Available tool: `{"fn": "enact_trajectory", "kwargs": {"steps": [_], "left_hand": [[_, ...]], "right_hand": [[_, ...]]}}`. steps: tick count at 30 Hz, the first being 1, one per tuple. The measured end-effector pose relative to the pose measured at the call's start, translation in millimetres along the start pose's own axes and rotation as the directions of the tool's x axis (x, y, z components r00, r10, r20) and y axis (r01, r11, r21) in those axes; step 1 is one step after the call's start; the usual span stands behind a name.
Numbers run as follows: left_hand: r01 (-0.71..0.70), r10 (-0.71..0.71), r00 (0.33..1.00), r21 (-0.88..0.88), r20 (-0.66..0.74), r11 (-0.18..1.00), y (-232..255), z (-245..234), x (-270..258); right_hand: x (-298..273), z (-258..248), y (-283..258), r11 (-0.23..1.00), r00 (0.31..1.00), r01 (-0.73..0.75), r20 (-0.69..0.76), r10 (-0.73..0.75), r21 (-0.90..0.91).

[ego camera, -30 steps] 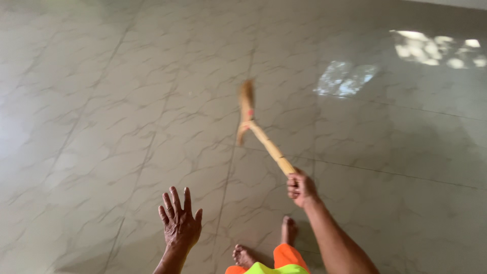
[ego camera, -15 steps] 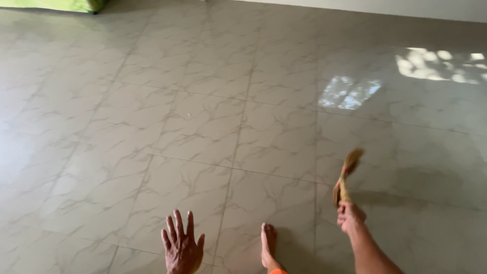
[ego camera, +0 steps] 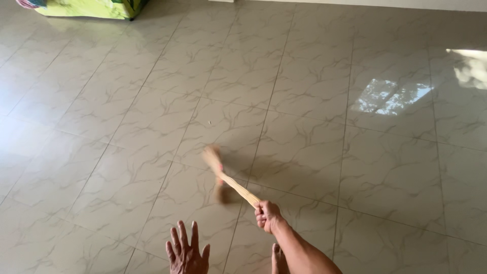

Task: The person sweeps the tiled floor and wall edges using a broom, then stops to close a sliding window by hand.

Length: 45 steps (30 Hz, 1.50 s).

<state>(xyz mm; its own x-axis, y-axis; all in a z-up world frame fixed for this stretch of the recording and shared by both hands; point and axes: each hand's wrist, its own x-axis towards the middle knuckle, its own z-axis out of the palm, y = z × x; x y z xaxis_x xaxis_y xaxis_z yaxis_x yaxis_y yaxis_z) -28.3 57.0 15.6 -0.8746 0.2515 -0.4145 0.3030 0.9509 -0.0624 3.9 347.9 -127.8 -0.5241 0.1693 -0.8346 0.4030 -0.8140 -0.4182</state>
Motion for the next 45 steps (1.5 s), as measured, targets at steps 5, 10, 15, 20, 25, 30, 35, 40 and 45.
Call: {"fn": "enact_trajectory", "kwargs": {"steps": [5,10,15,20,25,30,35,40,45], "left_hand": [[-0.091,0.086,0.992,-0.055,-0.093,0.994,37,-24,12],[-0.225,0.206,0.963,-0.094,-0.177,0.97,74,-46,27],[-0.334,0.294,0.925,-0.144,-0.242,0.932,100,-52,43],[-0.34,0.322,0.931,-0.086,-0.174,0.937,108,-55,67],[-0.305,0.295,0.946,-0.064,-0.132,0.95,98,-63,98],[-0.275,0.266,0.951,-0.038,-0.157,0.961,77,-80,125],[-0.254,0.246,0.958,-0.036,-0.148,0.967,65,-114,153],[-0.283,0.277,0.943,-0.005,-0.184,0.959,57,-144,188],[-0.338,0.326,0.921,-0.022,-0.212,0.941,59,-159,218]], "right_hand": [[-53,-51,-46,0.988,0.986,0.064,0.142,-0.084,0.138],[-130,-151,-95,0.94,0.949,0.292,0.072,-0.308,0.178],[-179,-260,-139,0.889,0.858,0.456,-0.283,-0.428,0.038],[-173,-321,-172,0.872,0.821,0.48,-0.399,-0.409,0.094],[-111,-289,-192,0.92,0.764,0.386,-0.579,-0.283,0.059],[-24,-188,-169,0.981,0.887,0.181,-0.443,-0.13,0.074],[36,-44,-130,0.989,0.937,0.01,-0.343,-0.06,-0.147],[46,57,-147,0.977,0.995,-0.002,-0.1,-0.02,-0.213],[22,71,-179,0.99,0.996,0.073,-0.041,-0.079,-0.122]]}}
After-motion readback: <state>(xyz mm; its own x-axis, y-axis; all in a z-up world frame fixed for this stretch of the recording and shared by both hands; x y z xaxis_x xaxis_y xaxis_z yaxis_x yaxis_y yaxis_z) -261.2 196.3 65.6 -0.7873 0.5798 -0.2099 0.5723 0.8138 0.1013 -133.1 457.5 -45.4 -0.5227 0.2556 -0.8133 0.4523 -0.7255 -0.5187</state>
